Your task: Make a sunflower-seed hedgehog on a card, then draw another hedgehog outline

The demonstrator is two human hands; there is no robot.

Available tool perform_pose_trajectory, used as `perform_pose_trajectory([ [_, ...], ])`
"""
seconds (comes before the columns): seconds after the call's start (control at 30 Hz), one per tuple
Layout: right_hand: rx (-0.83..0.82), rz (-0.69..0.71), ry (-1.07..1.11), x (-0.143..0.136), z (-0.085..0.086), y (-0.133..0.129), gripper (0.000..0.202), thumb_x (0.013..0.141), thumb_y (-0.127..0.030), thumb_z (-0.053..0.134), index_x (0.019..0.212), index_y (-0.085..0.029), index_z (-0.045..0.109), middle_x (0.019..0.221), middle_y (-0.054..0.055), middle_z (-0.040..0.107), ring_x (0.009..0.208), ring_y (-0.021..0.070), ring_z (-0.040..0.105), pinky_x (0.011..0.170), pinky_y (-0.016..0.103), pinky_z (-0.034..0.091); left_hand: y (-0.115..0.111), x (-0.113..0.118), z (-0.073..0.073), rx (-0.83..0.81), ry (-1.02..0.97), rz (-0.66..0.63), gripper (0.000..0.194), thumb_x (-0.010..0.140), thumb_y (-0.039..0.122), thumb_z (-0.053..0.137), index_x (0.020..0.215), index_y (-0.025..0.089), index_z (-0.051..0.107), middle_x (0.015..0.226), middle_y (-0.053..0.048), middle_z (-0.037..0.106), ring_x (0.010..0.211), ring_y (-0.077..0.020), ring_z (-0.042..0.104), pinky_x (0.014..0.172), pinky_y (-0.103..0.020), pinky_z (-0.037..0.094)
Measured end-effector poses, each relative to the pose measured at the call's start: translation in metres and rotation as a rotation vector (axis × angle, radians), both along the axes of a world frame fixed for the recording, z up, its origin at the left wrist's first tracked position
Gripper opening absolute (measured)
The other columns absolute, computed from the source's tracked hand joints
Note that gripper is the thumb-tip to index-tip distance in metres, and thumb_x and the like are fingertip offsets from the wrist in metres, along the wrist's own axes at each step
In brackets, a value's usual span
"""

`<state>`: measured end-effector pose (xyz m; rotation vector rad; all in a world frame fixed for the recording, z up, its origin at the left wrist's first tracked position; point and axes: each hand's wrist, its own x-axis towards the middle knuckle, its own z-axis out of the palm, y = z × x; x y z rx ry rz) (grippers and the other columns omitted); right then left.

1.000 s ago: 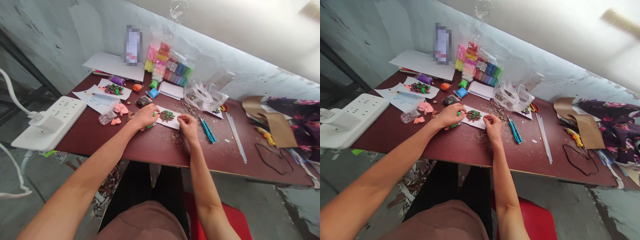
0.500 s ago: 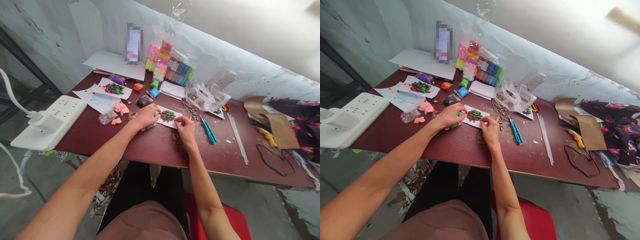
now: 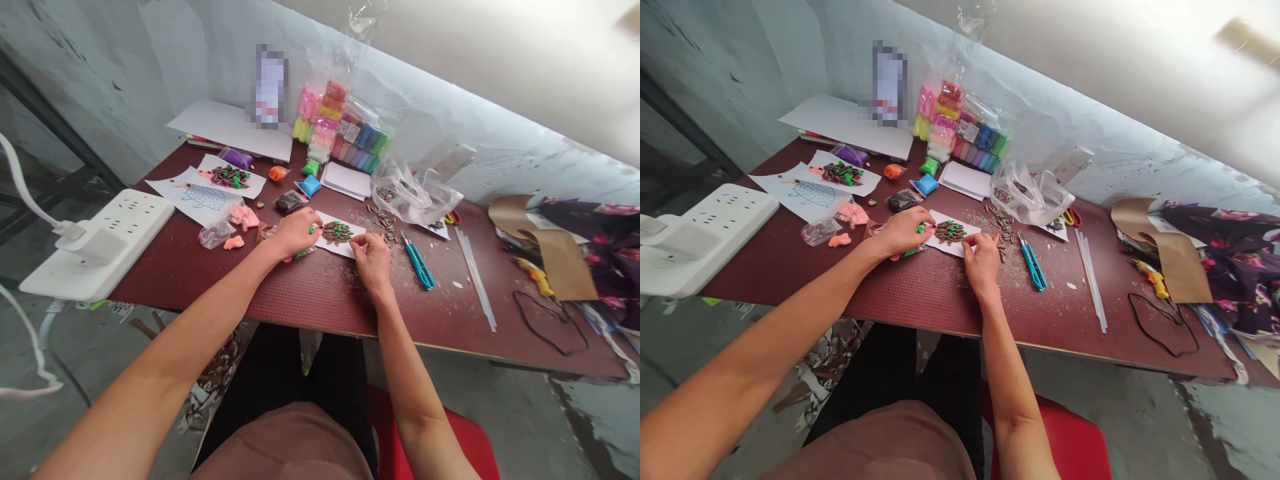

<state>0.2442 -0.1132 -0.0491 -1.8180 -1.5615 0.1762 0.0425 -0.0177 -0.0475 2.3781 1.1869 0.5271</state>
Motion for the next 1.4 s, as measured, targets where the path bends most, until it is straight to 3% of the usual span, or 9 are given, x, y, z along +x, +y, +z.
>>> perform_pose_trajectory([
  [0.53, -0.014, 0.0, -0.051, -0.007, -0.003, 0.005, 0.009, 0.085, -0.02, 0.066, 0.079, -0.024, 0.071, 0.089, 0.001, 0.071, 0.082, 0.0201, 0.065, 0.127, 0.06, 0.013, -0.001, 0.001, 0.002, -0.014, 0.023, 0.005, 0.031, 0.095, 0.026, 0.057, 0.117, 0.018, 0.076, 0.124, -0.01, 0.071, 0.111, -0.026, 0.069, 0.092, -0.033, 0.054],
  [0.83, -0.024, -0.006, -0.068, -0.008, -0.005, 0.007, 0.009, 0.086, -0.021, 0.064, 0.081, -0.025, 0.071, 0.089, 0.002, 0.072, 0.081, 0.0211, 0.064, 0.126, 0.062, 0.012, 0.001, 0.001, -0.001, 0.006, 0.006, -0.007, 0.029, 0.094, 0.028, 0.057, 0.113, 0.019, 0.077, 0.121, -0.009, 0.072, 0.11, -0.0252, 0.069, 0.093, -0.032, 0.055],
  [1.1, -0.04, -0.002, -0.071, -0.01, -0.005, 0.009, 0.011, 0.087, -0.02, 0.064, 0.082, -0.024, 0.073, 0.093, 0.004, 0.073, 0.085, 0.0226, 0.066, 0.126, 0.065, 0.009, -0.002, 0.002, 0.001, -0.033, -0.01, 0.018, 0.037, 0.097, 0.023, 0.056, 0.131, 0.017, 0.07, 0.133, -0.011, 0.072, 0.121, -0.0268, 0.068, 0.099, -0.035, 0.053],
  [1.4, -0.064, 0.006, -0.084, -0.012, -0.002, 0.008, 0.013, 0.088, -0.02, 0.064, 0.085, -0.025, 0.075, 0.095, 0.004, 0.073, 0.092, 0.0248, 0.067, 0.125, 0.067, 0.009, -0.001, 0.003, 0.001, -0.045, -0.012, 0.025, 0.037, 0.096, 0.024, 0.057, 0.131, 0.02, 0.07, 0.134, -0.009, 0.073, 0.121, -0.0265, 0.068, 0.1, -0.035, 0.053],
])
